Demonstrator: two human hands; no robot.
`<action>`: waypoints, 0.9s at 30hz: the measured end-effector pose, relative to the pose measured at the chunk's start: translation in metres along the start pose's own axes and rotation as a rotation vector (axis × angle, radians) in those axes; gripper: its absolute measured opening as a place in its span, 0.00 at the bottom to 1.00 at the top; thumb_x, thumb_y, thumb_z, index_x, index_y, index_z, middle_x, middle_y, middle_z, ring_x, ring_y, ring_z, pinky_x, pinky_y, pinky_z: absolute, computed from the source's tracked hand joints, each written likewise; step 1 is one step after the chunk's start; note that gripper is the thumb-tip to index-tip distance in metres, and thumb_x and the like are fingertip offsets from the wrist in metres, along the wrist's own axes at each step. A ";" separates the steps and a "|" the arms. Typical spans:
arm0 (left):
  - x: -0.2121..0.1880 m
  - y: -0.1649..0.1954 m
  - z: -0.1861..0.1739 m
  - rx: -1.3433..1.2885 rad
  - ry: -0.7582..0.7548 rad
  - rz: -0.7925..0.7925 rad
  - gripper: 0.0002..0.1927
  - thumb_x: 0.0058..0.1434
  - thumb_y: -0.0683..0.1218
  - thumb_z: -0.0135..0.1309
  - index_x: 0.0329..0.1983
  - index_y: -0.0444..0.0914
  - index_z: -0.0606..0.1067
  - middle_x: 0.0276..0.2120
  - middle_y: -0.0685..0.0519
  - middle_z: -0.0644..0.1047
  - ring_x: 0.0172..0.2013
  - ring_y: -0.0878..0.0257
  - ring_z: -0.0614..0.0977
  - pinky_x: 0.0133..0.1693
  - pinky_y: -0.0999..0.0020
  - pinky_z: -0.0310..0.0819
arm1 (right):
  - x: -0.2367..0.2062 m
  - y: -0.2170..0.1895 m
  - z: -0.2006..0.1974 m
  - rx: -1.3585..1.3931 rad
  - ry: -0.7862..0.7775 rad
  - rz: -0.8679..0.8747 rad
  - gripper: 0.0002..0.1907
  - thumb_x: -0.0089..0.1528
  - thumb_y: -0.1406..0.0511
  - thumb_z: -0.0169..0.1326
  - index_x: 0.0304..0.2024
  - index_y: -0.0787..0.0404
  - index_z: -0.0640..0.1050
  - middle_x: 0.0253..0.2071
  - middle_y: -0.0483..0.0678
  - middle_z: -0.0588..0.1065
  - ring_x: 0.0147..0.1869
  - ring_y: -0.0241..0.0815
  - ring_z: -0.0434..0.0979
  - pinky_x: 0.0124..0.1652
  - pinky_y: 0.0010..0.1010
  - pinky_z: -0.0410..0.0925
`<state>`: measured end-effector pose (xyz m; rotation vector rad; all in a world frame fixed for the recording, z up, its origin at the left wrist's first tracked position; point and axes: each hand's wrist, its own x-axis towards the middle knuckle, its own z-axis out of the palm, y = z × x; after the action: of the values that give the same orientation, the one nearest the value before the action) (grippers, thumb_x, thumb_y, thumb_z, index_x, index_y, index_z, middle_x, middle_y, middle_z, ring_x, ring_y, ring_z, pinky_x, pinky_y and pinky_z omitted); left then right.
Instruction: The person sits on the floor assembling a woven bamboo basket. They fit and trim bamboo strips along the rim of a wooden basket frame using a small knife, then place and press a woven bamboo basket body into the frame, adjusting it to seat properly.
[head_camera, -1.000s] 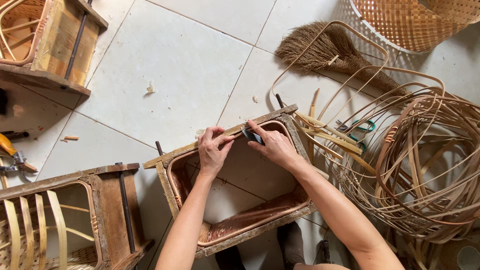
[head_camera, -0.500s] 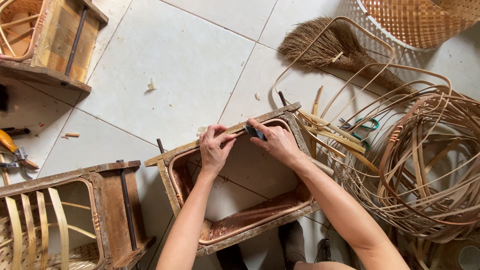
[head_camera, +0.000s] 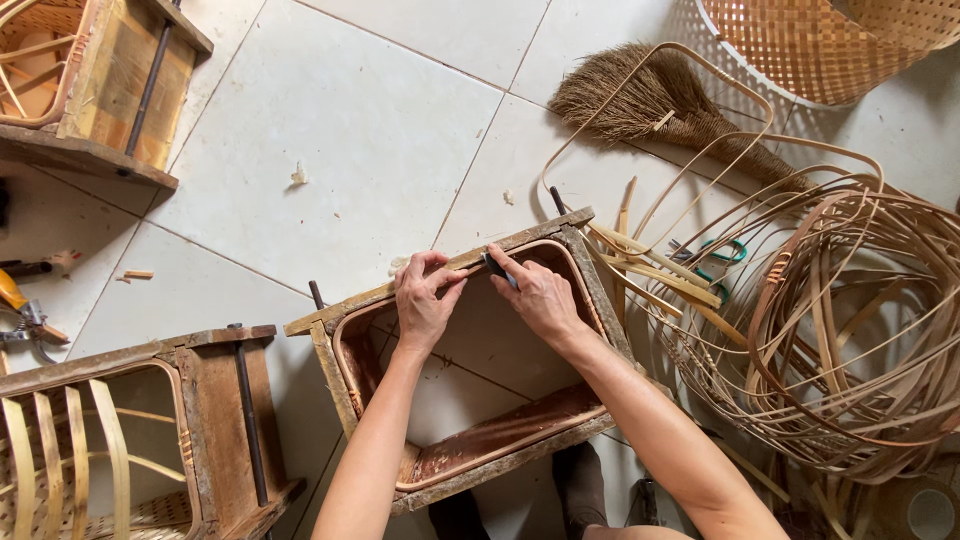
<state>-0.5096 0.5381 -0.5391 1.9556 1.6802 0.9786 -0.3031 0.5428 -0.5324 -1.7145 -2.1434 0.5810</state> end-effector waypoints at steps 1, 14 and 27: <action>0.000 0.000 0.000 -0.002 -0.001 -0.001 0.08 0.53 0.44 0.67 0.37 0.46 0.85 0.48 0.57 0.74 0.52 0.59 0.75 0.56 0.60 0.65 | 0.001 0.000 -0.001 -0.001 -0.013 0.016 0.28 0.65 0.54 0.57 0.68 0.37 0.70 0.27 0.53 0.73 0.27 0.52 0.76 0.28 0.46 0.69; 0.001 0.000 0.000 0.002 0.006 -0.001 0.08 0.53 0.44 0.67 0.37 0.46 0.85 0.48 0.56 0.74 0.52 0.56 0.74 0.55 0.59 0.65 | 0.008 0.003 -0.032 0.190 -0.173 -0.014 0.36 0.64 0.55 0.56 0.73 0.48 0.61 0.40 0.61 0.80 0.42 0.61 0.80 0.41 0.48 0.69; 0.009 0.011 -0.007 -0.017 0.008 0.006 0.08 0.53 0.44 0.67 0.37 0.45 0.85 0.47 0.56 0.74 0.51 0.57 0.75 0.56 0.59 0.64 | 0.023 0.013 -0.033 0.175 -0.226 -0.031 0.32 0.64 0.54 0.58 0.70 0.45 0.67 0.40 0.58 0.80 0.43 0.58 0.81 0.43 0.46 0.71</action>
<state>-0.5064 0.5433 -0.5248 1.9500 1.6659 1.0013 -0.2810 0.5714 -0.5104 -1.5841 -2.1884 0.9637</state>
